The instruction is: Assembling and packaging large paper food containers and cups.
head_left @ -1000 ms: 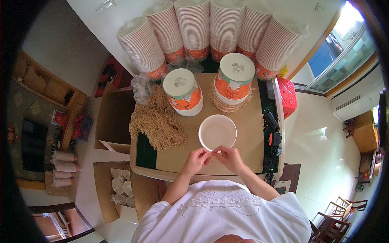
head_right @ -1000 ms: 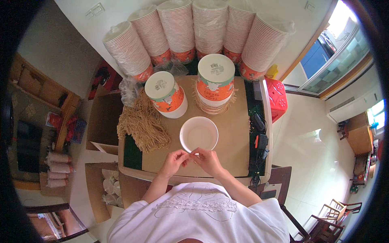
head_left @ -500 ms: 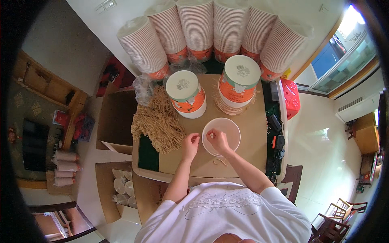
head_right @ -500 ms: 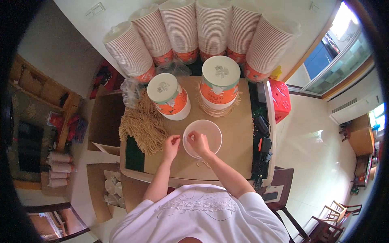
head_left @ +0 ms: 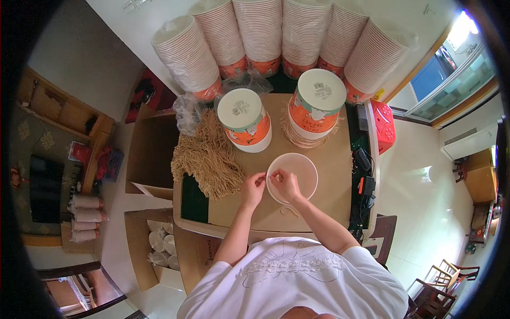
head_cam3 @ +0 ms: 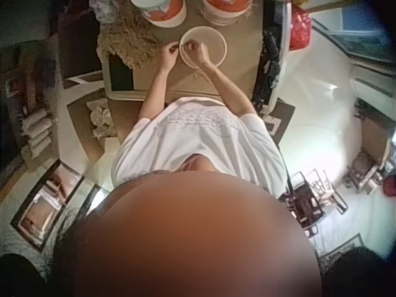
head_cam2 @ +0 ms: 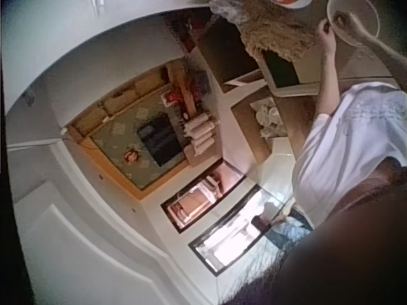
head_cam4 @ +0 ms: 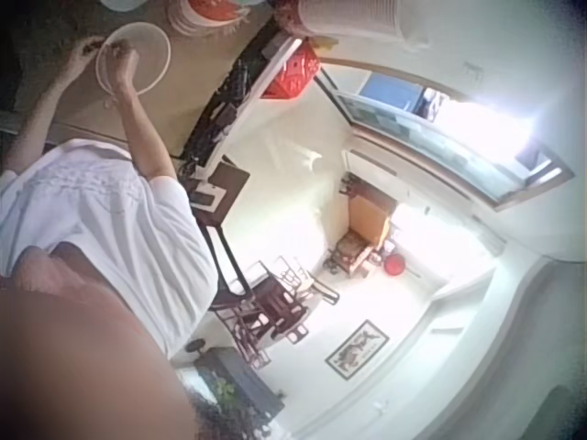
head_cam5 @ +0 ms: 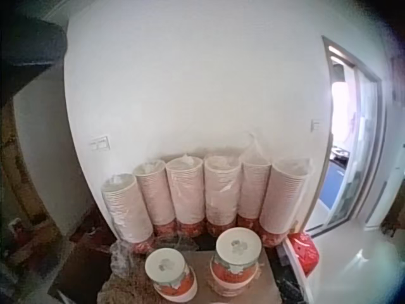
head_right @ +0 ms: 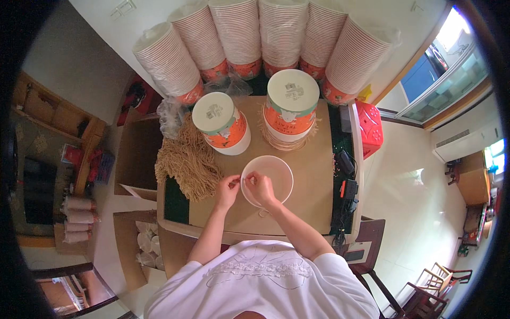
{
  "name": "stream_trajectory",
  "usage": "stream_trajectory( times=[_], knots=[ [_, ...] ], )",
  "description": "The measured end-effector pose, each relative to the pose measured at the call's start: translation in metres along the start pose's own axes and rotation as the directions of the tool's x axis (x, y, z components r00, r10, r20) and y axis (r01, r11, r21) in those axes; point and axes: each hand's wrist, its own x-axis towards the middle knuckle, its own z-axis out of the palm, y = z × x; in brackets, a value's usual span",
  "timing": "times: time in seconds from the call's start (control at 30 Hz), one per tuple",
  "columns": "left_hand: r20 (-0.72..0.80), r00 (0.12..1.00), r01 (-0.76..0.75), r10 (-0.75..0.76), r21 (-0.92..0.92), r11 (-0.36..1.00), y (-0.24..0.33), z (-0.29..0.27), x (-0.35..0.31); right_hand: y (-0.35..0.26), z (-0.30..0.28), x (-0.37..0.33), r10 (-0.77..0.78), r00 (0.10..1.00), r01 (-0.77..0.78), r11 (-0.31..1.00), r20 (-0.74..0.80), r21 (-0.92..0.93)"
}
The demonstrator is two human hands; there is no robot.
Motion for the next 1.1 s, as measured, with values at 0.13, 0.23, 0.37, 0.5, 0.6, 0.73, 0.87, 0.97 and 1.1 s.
stream_trajectory(
  times=[0.13,0.23,0.37,0.5,0.6,0.73,0.87,0.97,1.1],
  knots=[
    [0.002,1.0,0.006,-0.006,0.023,1.0,0.002,0.001,-0.003,0.005,0.001,0.001,-0.009,1.0,0.009,1.0,0.008,0.012],
    [0.012,1.0,0.005,-0.005,0.017,1.0,0.008,0.0,-0.003,0.003,0.0,0.001,-0.015,0.999,0.016,1.0,0.03,-0.019],
    [0.007,1.0,-0.03,0.029,0.041,0.999,0.008,0.001,-0.004,-0.001,-0.001,0.001,-0.007,0.999,0.009,0.999,0.044,-0.038],
    [0.007,0.996,-0.094,0.094,0.146,0.985,0.01,0.001,-0.004,-0.001,-0.005,-0.001,-0.003,0.998,0.007,0.999,0.068,-0.052],
    [0.018,0.996,-0.091,0.089,0.162,0.983,0.013,0.004,-0.003,0.006,-0.008,-0.001,-0.048,0.997,0.05,0.998,0.055,-0.032],
    [0.013,0.99,0.139,-0.138,-0.109,0.984,-0.008,0.011,-0.005,0.004,-0.013,-0.006,-0.006,0.991,0.01,0.999,0.132,-0.03],
    [0.171,0.854,0.487,-0.492,-0.599,0.636,-0.021,0.004,-0.005,0.001,-0.019,-0.015,0.002,0.991,-0.012,0.998,0.134,0.069],
    [0.266,0.799,0.548,-0.538,-0.69,0.472,-0.016,-0.003,-0.006,-0.017,-0.026,-0.029,-0.008,0.981,0.015,0.999,0.193,-0.035],
    [0.214,0.76,0.569,-0.614,-0.676,0.468,-0.031,0.001,-0.007,-0.035,-0.01,-0.044,-0.253,0.833,0.237,0.967,0.493,0.095]
  ],
)
